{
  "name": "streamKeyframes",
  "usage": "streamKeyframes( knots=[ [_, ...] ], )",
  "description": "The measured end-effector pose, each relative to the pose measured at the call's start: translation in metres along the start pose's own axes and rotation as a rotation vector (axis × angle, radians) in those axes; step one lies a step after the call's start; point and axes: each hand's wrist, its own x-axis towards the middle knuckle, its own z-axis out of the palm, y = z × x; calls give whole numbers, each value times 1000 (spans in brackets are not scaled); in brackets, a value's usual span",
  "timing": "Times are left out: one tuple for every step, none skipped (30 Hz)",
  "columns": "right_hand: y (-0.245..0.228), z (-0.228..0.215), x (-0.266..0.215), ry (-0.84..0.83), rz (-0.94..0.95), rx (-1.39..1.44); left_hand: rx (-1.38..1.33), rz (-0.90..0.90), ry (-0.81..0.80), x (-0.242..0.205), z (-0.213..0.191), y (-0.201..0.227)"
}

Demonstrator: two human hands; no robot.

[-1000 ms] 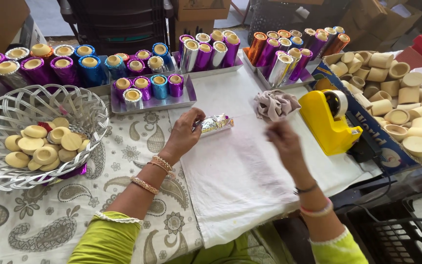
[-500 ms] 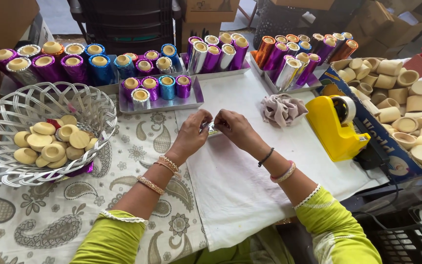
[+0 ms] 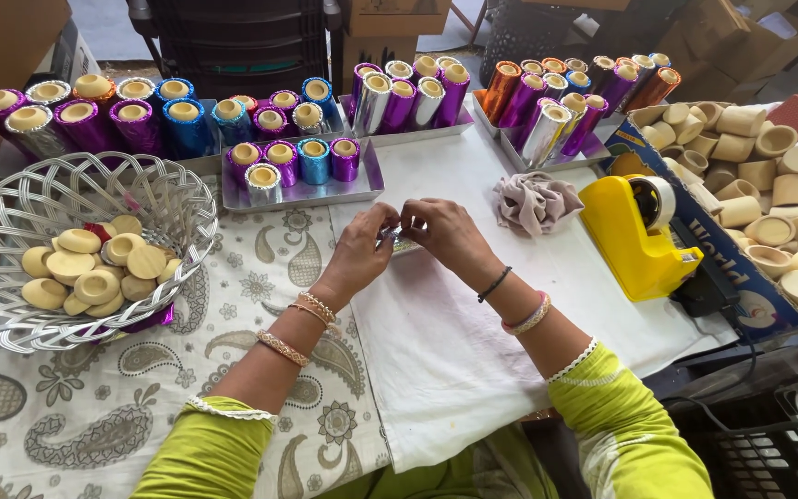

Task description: The person wraps a small cylindrical candle in a sheet of purple foil, folding the edges around the body and sealing the bottom with clear tape. They then fold the top edges inward to close the opening and secure it with additional tape.

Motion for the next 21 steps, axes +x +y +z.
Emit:
streamKeyframes(
  knots=[
    [1,0,1,1,0,0,0,1,0,0,0,1],
    [3,1,3,-21,32,-11,-2,6,6,0,-1,1],
    [4,2,5,-42,63,-22,-4,11,13,0,-1,1],
    [2,-1,6,-42,62,-22,-3,12,14,-1,-1,2],
    [0,-4,8,-61,85,-25,-2,18,12,-1,-1,2],
    [-3,-6,10,-80,107,-27,1,24,11,-2,-1,2],
    [-1,-7,12,-80,106,-27,1,23,13,-1,-1,2],
    [1,-7,13,-105,119,-31,3,19,9,-1,-1,2],
    [3,-7,14,-129,133,-36,6,14,6,-1,0,1],
    [4,-8,18,-128,133,-36,5,14,6,-1,0,1],
    [5,-10,23,-152,157,-66,14,19,6,0,0,0],
    [7,-11,26,-176,182,-94,22,23,4,-1,0,-1],
    [16,-11,29,-176,183,-93,22,22,3,-2,-2,5],
    [26,-12,32,-207,163,-44,32,-26,-21,-3,-3,11],
    [36,-13,34,-238,144,6,41,-74,-44,-4,-5,16],
    [40,-13,34,-237,143,6,43,-73,-44,-3,-5,14],
    [45,-12,35,-276,137,142,27,-44,-25,-3,-5,12],
    [50,-12,34,-315,132,277,11,-17,-5,-3,-4,9],
    [57,-7,34,-316,131,278,12,-17,-5,-3,-2,4],
    [64,-2,34,-346,180,391,0,15,8,-2,0,-1],
    [71,2,33,-375,228,505,-13,46,21,-1,1,-6]
  ],
)
